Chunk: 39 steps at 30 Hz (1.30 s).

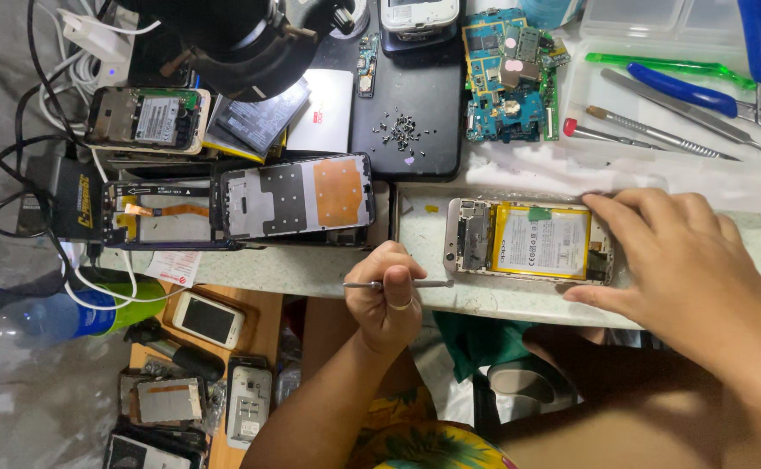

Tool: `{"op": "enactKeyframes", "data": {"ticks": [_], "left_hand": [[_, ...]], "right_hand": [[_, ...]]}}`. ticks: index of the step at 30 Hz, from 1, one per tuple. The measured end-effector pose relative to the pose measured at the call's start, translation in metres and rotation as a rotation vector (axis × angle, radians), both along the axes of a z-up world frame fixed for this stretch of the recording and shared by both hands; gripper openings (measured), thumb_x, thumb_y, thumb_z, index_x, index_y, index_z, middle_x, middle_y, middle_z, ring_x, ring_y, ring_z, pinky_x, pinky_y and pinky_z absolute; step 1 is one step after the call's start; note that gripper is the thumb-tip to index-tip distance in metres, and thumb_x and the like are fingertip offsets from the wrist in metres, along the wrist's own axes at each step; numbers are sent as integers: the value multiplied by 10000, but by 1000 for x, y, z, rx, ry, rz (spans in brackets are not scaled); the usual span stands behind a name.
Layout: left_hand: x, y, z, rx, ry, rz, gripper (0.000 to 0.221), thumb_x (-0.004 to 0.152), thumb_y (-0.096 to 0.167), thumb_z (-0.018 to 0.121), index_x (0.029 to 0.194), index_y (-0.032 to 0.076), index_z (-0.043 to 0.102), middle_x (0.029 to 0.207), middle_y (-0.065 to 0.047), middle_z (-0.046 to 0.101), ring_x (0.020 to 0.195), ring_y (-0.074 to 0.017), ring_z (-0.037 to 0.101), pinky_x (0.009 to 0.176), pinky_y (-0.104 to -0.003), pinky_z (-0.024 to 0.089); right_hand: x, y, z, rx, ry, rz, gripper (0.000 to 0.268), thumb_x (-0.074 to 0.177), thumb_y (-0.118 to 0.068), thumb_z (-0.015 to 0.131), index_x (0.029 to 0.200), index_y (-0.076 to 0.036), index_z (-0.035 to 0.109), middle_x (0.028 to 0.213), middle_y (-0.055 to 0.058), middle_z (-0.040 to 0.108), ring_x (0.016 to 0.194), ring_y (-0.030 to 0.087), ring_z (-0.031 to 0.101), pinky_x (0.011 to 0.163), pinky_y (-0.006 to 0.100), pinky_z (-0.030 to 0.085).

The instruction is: The person disassembles a smartphone by removing the back cover and using a metal spudger to pry and disconnect internal components. They lift the motherboard and set it aside, then continue to separate the battery and other parts from the frame.

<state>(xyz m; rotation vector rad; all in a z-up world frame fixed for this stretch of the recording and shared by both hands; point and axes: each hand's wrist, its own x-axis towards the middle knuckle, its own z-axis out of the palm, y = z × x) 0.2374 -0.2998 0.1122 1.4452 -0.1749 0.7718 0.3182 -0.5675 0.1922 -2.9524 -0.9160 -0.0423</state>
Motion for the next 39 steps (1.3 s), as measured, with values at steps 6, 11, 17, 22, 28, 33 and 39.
{"op": "enactKeyframes", "data": {"ticks": [6, 11, 17, 22, 28, 33, 39], "left_hand": [[1, 2, 3, 65, -22, 7, 476, 1123, 346, 535, 786, 11, 551, 698, -51, 537, 597, -109, 460, 537, -277, 325], [1, 1, 4, 66, -7, 12, 474, 1124, 344, 537, 779, 19, 541, 695, -55, 540, 593, -113, 473, 531, -276, 335], [2, 1, 3, 64, -10, 7, 481, 1119, 350, 544, 775, 15, 538, 693, -50, 532, 601, -112, 471, 540, -279, 329], [1, 1, 4, 60, 9, -1, 487, 1120, 349, 549, 769, 12, 534, 696, -49, 527, 607, -115, 466, 548, -282, 328], [1, -1, 4, 47, 10, -12, 488, 1118, 352, 557, 769, 13, 526, 708, -56, 532, 621, -121, 472, 559, -288, 337], [2, 0, 4, 58, 10, -16, 487, 1117, 354, 554, 764, 20, 526, 705, -52, 530, 614, -116, 466, 556, -284, 333], [2, 0, 4, 62, 2, -10, 486, 1121, 348, 547, 761, 22, 532, 701, -51, 534, 606, -112, 459, 552, -280, 331]], "right_hand": [[1, 4, 2, 10, 44, -27, 859, 605, -562, 809, 1320, -132, 604, 1252, 44, 606, 1134, 300, 583, 962, 440, 468], [2, 5, 2, 34, 61, -39, 850, 579, -539, 833, 1289, -132, 603, 1209, 47, 609, 1128, 296, 587, 948, 441, 463], [2, 8, 5, 24, 98, -74, 830, 582, -535, 840, 1275, -141, 605, 1189, 48, 624, 1114, 298, 598, 933, 446, 460], [2, 7, 6, 54, 60, -58, 817, 588, -525, 838, 1260, -124, 605, 1193, 62, 640, 1126, 306, 606, 946, 449, 467], [2, 3, 1, 74, 38, -34, 826, 602, -530, 826, 1285, -122, 605, 1237, 75, 632, 1167, 313, 596, 968, 451, 472], [2, 2, 0, 45, 76, -46, 912, 612, -563, 811, 1371, -113, 580, 1290, 106, 597, 1213, 326, 563, 1000, 461, 461], [2, 4, 2, 18, 99, -52, 958, 599, -601, 801, 1396, -121, 572, 1297, 99, 594, 1222, 321, 556, 1000, 453, 456]]}}
